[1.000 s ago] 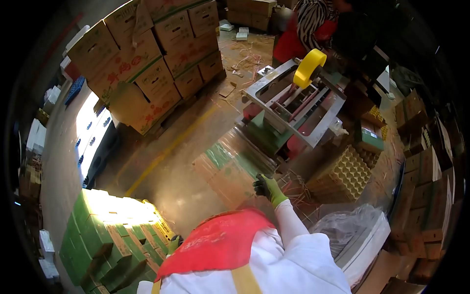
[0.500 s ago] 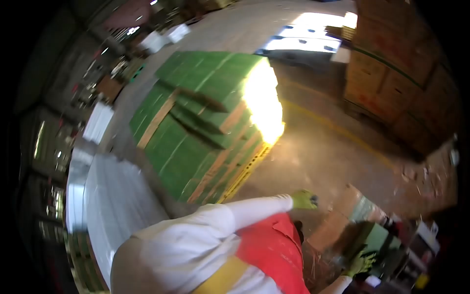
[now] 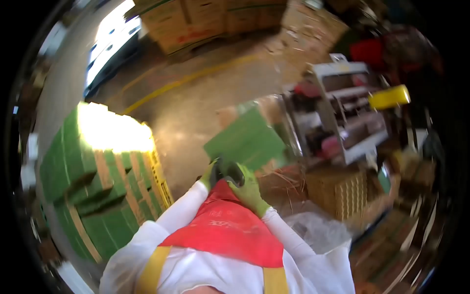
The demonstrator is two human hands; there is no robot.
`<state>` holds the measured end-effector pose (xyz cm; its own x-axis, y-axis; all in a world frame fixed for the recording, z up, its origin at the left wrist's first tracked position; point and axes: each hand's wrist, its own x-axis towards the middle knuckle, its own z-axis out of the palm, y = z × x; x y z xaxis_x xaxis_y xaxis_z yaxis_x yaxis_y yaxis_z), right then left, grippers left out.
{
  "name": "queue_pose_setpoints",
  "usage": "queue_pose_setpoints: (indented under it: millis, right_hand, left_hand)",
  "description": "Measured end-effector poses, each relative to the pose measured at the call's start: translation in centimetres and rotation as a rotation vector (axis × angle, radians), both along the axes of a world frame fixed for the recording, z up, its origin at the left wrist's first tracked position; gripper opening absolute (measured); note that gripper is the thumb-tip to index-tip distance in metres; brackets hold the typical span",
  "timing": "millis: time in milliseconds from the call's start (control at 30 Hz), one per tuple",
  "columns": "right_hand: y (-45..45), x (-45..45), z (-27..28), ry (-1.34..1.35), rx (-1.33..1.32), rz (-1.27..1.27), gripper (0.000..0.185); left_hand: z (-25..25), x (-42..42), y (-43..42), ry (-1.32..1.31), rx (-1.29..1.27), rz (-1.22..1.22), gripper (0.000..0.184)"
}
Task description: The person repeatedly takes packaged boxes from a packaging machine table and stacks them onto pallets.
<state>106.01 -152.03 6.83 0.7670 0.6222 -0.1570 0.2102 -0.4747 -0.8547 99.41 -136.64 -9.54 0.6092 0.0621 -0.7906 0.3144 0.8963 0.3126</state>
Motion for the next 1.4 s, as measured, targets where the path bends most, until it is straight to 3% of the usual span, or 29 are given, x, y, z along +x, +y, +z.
queue_pose_setpoints:
  millis: [133, 167, 267, 300, 333, 400, 433, 533, 700, 900, 1000, 1033, 1133, 1200, 1267, 1333, 1400]
  right_hand:
    - [-6.8, 1.2, 0.3, 0.065, 0.087, -0.327, 0.049]
    - [-9.0, 1.7, -1.7, 0.092, 0.239, -0.469, 0.043]
    - [-14.8, 3.8, -4.3, 0.391, 0.387, -0.808, 0.026]
    - [-16.1, 4.4, -4.6, 0.432, 0.381, -0.879, 0.024]
    - [-17.1, 4.9, -4.9, 0.473, 0.377, -0.944, 0.023]
    - [-17.8, 5.4, -6.3, 0.477, 0.408, -0.966, 0.022]
    - [-17.9, 5.5, -6.7, 0.479, 0.423, -0.977, 0.022]
    - [-16.1, 5.7, -5.9, 0.588, 0.519, -0.991, 0.022]
    - [-14.8, 5.7, -6.9, 0.694, 0.509, -0.941, 0.022]
    - [-14.9, 7.4, -7.3, 0.778, 0.537, -0.960, 0.019]
    - [-17.5, 9.9, -11.4, 0.895, 0.740, -0.817, 0.020]
    - [-15.3, 10.4, -6.9, 0.779, 0.552, -0.943, 0.023]
    - [-13.1, 13.8, -4.5, 0.856, 0.422, -1.107, 0.024]
    - [-14.9, 16.4, -9.5, 0.609, 0.135, -0.939, 0.047]
    - [-16.3, 17.1, -12.6, 0.023, -0.256, -0.479, 0.077]
    - [-11.0, 17.7, -14.7, 0.663, 0.570, -0.761, 0.092]
    - [-8.9, 17.4, -12.1, 1.129, 0.727, -0.724, 0.079]
  left_hand:
    - [0.6, -0.4, 0.2, -0.100, 0.151, 0.096, 0.043]
    - [0.0, -0.7, 1.1, -0.135, 0.169, 0.124, 0.044]
    - [-0.8, -1.0, 4.6, -0.186, 0.168, 0.046, 0.044]
    - [2.5, -0.3, 4.8, -0.164, 0.132, 0.080, 0.040]
    - [2.4, -0.4, 5.1, -0.159, 0.141, 0.079, 0.040]
    - [2.0, -1.0, 6.4, -0.152, 0.167, 0.078, 0.042]
    - [5.9, -0.3, 5.6, -0.107, 0.207, 0.051, 0.044]
    - [5.9, -1.0, 5.7, -0.160, 0.094, 0.046, 0.044]
    - [2.9, -2.7, 5.2, -0.165, 0.262, 0.064, 0.045]
    - [5.8, -3.1, 4.5, -0.102, 0.368, 0.144, 0.044]
    - [5.0, -5.5, 5.4, -0.129, 0.399, 0.197, 0.041]
    - [4.6, -7.1, 5.9, -0.150, 0.404, 0.217, 0.041]
    - [6.8, -11.5, 7.0, -0.065, 0.386, 0.299, 0.041]
    - [8.8, -14.3, 7.1, 0.032, 0.419, 0.363, 0.041]
    - [10.8, -16.7, 7.0, 0.051, 0.443, 0.446, 0.042]
    - [14.4, -19.2, 6.3, 0.162, 0.575, 0.553, 0.041]
    - [16.4, -22.9, 4.8, 0.313, 0.700, 0.706, 0.038]
